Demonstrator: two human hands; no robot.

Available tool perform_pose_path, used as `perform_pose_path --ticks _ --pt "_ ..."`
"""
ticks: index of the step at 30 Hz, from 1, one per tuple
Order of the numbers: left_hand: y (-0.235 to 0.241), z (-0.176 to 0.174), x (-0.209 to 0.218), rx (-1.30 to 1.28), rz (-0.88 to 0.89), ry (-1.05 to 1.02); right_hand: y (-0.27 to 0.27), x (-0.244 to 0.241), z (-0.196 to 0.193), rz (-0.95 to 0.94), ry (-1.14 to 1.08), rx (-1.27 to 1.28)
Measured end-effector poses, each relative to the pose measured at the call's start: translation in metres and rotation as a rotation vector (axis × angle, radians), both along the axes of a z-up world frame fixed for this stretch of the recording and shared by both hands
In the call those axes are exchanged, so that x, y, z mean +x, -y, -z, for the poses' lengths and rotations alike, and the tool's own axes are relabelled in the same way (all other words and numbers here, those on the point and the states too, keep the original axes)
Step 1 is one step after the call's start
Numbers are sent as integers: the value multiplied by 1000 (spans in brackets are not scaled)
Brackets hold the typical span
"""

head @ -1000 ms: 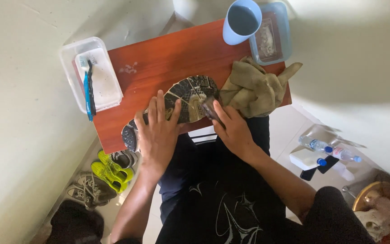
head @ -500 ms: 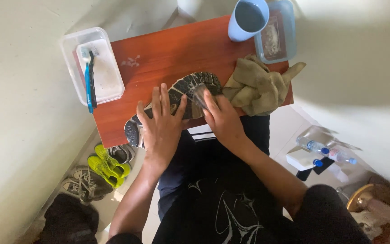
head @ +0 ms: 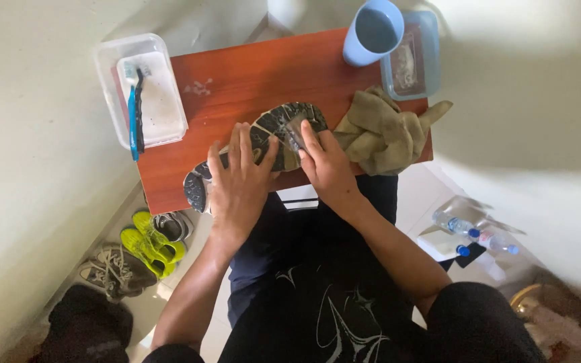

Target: The person scrubs the sole of a sneaker with a brush and then wipes it with a cloth. They continue to scrub and wipe different sections of the shoe's sole and upper, finishing by holding the shoe up.

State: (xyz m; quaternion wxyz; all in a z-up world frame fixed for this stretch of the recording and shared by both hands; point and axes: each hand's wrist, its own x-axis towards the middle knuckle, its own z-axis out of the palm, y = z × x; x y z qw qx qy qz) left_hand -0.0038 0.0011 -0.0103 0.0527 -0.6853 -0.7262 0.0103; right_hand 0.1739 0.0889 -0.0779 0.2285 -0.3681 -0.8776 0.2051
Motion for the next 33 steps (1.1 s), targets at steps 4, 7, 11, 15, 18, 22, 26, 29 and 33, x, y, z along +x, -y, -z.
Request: perform_pose_path --ticks 4,7,11,15,18,22,26,29,33 --pt "5 -5 5 -25 15 14 -15 -8 1 -21 -23 -12" --pt "4 -2 4 -51 -4 14 -10 -6 -1 -26 -35 2" --pt "-2 1 4 -78 -71 35 16 24 4 20 37 -5" --pt "0 7 3 -64 -101 18 35 54 5 40 72 -178" --pt "2 6 2 0 -107 91 25 45 2 35 87 -104" --pt "8 -2 -7 170 -61 219 -2 15 -3 -215 100 318" --pt "22 -21 -23 96 -170 77 -4 5 -8 -29 11 -80" --pt "29 -15 -32 91 -258 114 0 19 -2 -8 5 -120" --pt "29 -10 -31 126 -289 221 14 33 0 35 53 -157"
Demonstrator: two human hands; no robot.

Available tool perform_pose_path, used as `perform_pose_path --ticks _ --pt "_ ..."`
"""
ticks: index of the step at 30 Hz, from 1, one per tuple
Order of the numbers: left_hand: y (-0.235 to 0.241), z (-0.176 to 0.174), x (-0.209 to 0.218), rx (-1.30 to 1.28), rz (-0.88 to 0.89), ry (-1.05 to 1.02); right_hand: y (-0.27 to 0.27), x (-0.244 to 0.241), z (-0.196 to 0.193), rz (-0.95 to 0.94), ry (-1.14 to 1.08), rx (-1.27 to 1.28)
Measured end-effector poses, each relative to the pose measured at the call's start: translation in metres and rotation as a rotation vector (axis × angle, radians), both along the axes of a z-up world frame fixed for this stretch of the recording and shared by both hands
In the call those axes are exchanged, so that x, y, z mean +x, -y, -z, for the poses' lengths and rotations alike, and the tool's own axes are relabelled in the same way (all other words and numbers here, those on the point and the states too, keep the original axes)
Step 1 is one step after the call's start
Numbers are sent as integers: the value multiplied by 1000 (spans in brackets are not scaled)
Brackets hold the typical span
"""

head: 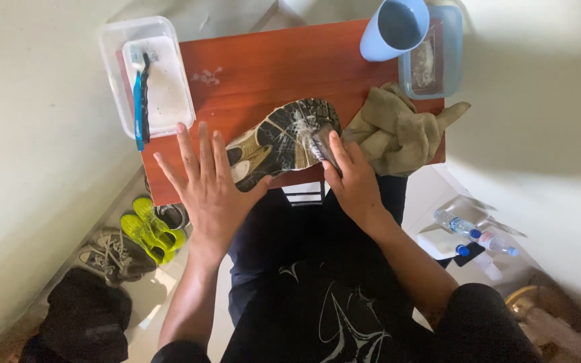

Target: The person scrubs the sole of a sneaker with a brush and then wipes it with a cloth. They continue to scrub and wipe different sections of the shoe's sole and upper, finishing by holding the shoe up.

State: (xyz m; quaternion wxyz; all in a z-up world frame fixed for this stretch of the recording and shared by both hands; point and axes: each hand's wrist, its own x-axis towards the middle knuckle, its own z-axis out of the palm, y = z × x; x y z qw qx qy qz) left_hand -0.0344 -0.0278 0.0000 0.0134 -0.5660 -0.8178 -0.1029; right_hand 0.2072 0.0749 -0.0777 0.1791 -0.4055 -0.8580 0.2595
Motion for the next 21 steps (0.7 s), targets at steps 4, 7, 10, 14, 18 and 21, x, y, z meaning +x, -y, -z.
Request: perform_pose_path --ticks 4,7,10,14,18,21 --pt "1 0 2 -6 43 -71 -1 -8 -9 -23 -72 38" --pt "4 -2 5 -19 33 -68 -13 -27 2 -82 -139 46" --pt "1 -7 6 -1 25 -36 -34 -56 5 -247 -133 243" --pt "0 -5 2 -38 36 -46 -49 -71 -16 -328 -115 303" --pt "-2 -6 3 -71 -4 -72 -36 -30 -2 -246 -77 236" --pt "-4 -11 5 -66 40 -60 -11 1 -5 -238 -63 102"
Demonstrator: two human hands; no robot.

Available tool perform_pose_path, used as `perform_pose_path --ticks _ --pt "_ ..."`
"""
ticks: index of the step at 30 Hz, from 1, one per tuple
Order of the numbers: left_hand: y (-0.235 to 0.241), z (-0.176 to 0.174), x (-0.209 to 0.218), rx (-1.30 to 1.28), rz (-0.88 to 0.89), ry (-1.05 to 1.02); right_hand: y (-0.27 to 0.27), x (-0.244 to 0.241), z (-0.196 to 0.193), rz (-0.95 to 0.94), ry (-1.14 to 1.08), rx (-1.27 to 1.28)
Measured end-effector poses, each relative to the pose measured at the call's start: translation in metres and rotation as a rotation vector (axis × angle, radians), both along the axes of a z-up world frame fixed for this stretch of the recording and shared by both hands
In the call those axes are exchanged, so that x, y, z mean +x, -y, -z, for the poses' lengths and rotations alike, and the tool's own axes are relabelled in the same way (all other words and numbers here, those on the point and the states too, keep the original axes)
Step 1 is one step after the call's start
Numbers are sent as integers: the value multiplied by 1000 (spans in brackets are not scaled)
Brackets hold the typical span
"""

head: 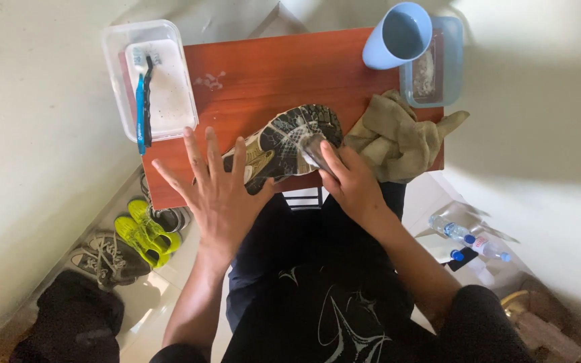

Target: The person scrubs the sole of a sneaker with a brush and then wipes it with a cloth. They continue to scrub and wipe different sections of the shoe's sole and upper, finishing by holding the shoe up.

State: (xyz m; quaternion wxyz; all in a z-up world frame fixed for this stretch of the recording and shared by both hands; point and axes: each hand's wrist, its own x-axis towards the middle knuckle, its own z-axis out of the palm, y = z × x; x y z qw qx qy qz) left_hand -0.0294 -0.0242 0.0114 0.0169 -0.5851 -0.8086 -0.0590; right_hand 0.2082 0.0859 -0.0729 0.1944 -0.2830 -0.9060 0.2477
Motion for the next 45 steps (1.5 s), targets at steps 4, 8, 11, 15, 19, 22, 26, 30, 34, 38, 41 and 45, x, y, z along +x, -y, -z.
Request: perform_pose_path --ticks 4,8,11,15,19,22,26,30,34,38,41,45 --pt "-20 -2 7 -34 -15 163 17 10 6 88 76 -107" --pt "-26 13 12 -73 45 -238 7 -11 -2 138 15 -82" --pt "-22 9 13 -37 60 -213 -17 -42 -10 98 -48 -52" --pt "-23 6 14 -82 58 -190 -45 -80 -30 119 49 -2" --pt "-26 6 10 -50 54 -169 -27 -58 -22 56 -50 29" --pt "-26 9 12 -29 53 -199 9 -17 -10 118 -6 -24" --pt "-25 10 15 -35 32 -194 37 13 2 176 47 -124" --pt "-21 11 18 5 46 -195 20 -9 -11 180 3 -166" --pt "-20 7 19 -10 64 -190 -20 -53 2 150 -86 55" --pt "-20 4 18 -44 67 -203 -35 -66 -5 138 -71 71" --pt "-22 5 18 -47 67 -185 -16 -46 -8 139 -74 54" --pt "-20 12 17 -39 71 -173 27 3 6 258 -5 -151"
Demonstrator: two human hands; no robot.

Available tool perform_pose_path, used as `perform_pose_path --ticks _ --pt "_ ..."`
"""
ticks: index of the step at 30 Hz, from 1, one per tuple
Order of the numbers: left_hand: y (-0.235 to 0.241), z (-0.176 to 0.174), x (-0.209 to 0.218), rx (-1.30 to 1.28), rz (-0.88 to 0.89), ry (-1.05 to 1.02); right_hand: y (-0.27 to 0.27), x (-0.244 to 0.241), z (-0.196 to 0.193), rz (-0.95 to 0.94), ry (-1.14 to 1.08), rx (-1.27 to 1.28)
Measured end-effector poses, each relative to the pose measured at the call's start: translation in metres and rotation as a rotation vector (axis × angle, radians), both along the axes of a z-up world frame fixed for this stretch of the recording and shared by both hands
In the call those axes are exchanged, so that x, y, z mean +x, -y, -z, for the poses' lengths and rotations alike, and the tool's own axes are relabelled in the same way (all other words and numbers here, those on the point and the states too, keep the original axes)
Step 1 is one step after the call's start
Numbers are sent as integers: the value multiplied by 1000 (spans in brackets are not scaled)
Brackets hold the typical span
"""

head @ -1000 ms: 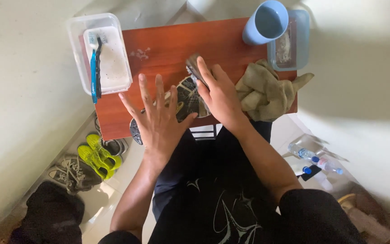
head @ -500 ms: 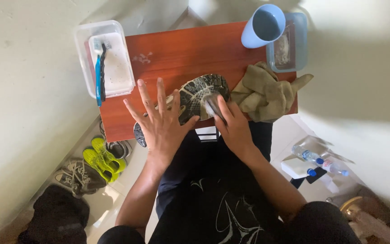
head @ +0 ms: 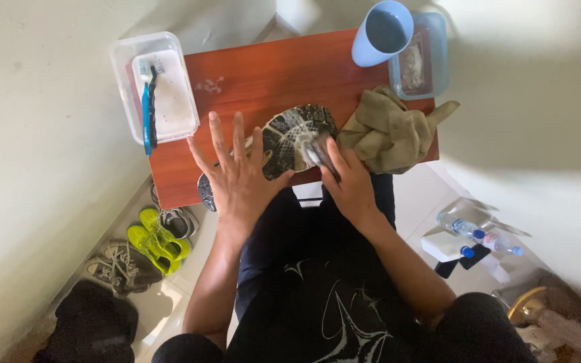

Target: The person scrubs the sole of a sneaker with a brush and then wipes it with a cloth. They continue to scrub and wipe different sections of the shoe's sole and upper, finishing by holding the shoe up.

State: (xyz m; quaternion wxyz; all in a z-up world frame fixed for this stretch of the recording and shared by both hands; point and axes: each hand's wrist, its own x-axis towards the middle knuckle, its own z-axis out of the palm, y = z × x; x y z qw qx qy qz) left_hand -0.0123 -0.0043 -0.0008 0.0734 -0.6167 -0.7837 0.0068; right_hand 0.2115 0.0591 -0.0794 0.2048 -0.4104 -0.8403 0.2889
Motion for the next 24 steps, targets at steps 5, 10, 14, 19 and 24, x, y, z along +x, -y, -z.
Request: perform_pose_path --ticks 5,10,14,19,24 --pt "1 -2 1 -29 -8 -9 4 9 6 40 -35 -38" --pt "4 -4 -3 38 7 32 -30 -36 -15 -55 -119 72" --pt "27 -16 -25 142 12 492 -36 -40 -6 -110 -56 204" --pt "61 -13 -52 451 -28 674 -27 -24 -3 -85 -115 114" --pt "77 7 -54 338 -23 811 -27 -23 8 -10 -98 118"
